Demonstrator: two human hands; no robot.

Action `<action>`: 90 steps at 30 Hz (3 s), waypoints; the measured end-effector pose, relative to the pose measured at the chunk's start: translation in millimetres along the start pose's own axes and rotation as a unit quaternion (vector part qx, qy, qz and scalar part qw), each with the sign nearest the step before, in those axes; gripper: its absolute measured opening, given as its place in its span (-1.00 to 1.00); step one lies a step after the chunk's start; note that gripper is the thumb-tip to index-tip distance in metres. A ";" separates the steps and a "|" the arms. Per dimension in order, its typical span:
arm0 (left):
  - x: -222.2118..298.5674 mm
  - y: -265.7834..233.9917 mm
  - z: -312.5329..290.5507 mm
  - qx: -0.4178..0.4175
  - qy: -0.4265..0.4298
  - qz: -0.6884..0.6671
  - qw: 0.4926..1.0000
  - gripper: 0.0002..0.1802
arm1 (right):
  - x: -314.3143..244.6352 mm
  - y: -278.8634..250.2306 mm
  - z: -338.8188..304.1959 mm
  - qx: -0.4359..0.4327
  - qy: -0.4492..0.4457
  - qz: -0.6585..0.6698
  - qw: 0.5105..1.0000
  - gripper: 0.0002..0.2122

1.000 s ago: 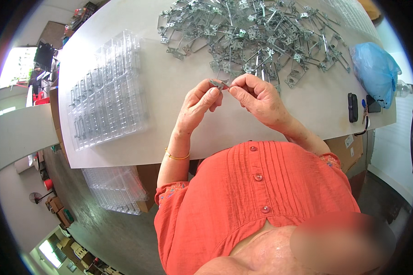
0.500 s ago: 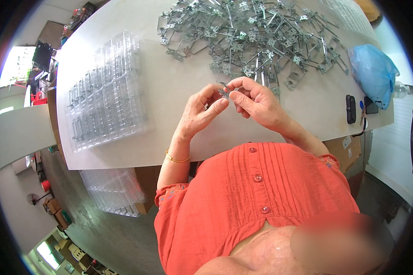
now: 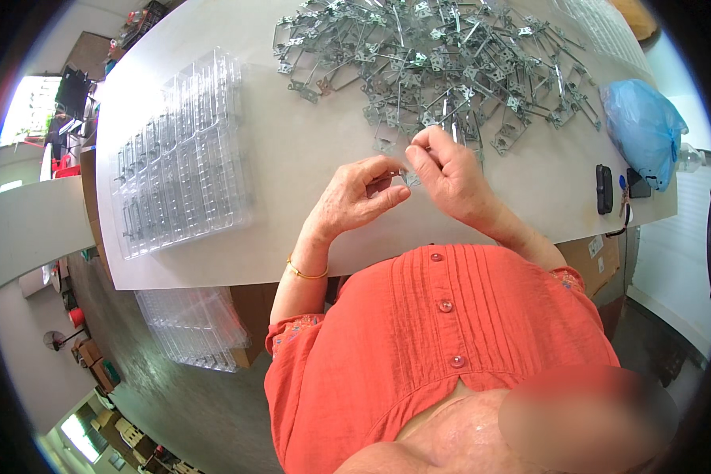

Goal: The person picks up a metal bracket and a pin by hand, inserts the pin into the bracket, and places the assembled unit into a plastic tray, repeating the process for several more units.

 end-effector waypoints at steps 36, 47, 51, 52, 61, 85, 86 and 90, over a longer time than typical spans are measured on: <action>-18.1 -8.2 -6.4 0.010 -0.089 -0.234 0.968 -0.56 | 24.1 18.2 -0.5 -0.105 0.169 0.208 0.958 -0.82; -11.3 3.6 -7.4 -0.072 -0.070 -0.210 0.973 -0.53 | 32.8 22.4 -2.4 -0.138 0.225 0.255 0.930 -0.81; -7.7 9.7 -8.0 -0.084 -0.037 -0.223 0.970 -0.51 | 21.7 2.4 5.3 -0.042 0.107 0.156 0.981 -0.84; -11.8 6.9 -7.6 -0.065 -0.058 -0.234 0.968 -0.50 | 19.8 -4.0 7.2 -0.012 0.091 0.148 0.985 -0.85; -29.0 -7.3 -4.9 0.049 -0.082 -0.349 0.932 -0.49 | 17.2 22.3 -7.6 -0.110 0.157 0.217 0.957 -0.87; 3.7 -31.2 -11.9 0.097 -0.026 -0.033 0.994 -0.62 | 24.1 33.9 -16.9 -0.170 0.212 0.330 0.904 -0.84; 9.4 -34.2 -12.2 0.107 -0.013 0.000 0.994 -0.62 | 23.6 31.5 -17.8 -0.170 0.211 0.330 0.904 -0.84; 29.6 -40.0 -14.4 0.115 0.069 0.173 0.976 -0.59 | 32.7 19.6 -20.8 -0.129 0.185 0.241 0.944 -0.83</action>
Point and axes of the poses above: each hand's wrist, its own z-axis towards the middle knuckle, its own y-axis out of the palm, x = y × z, the point moved 8 cm from there along z, towards the middle knuckle, and after that the axes turned 10 degrees about z, right-handed, at the moved point
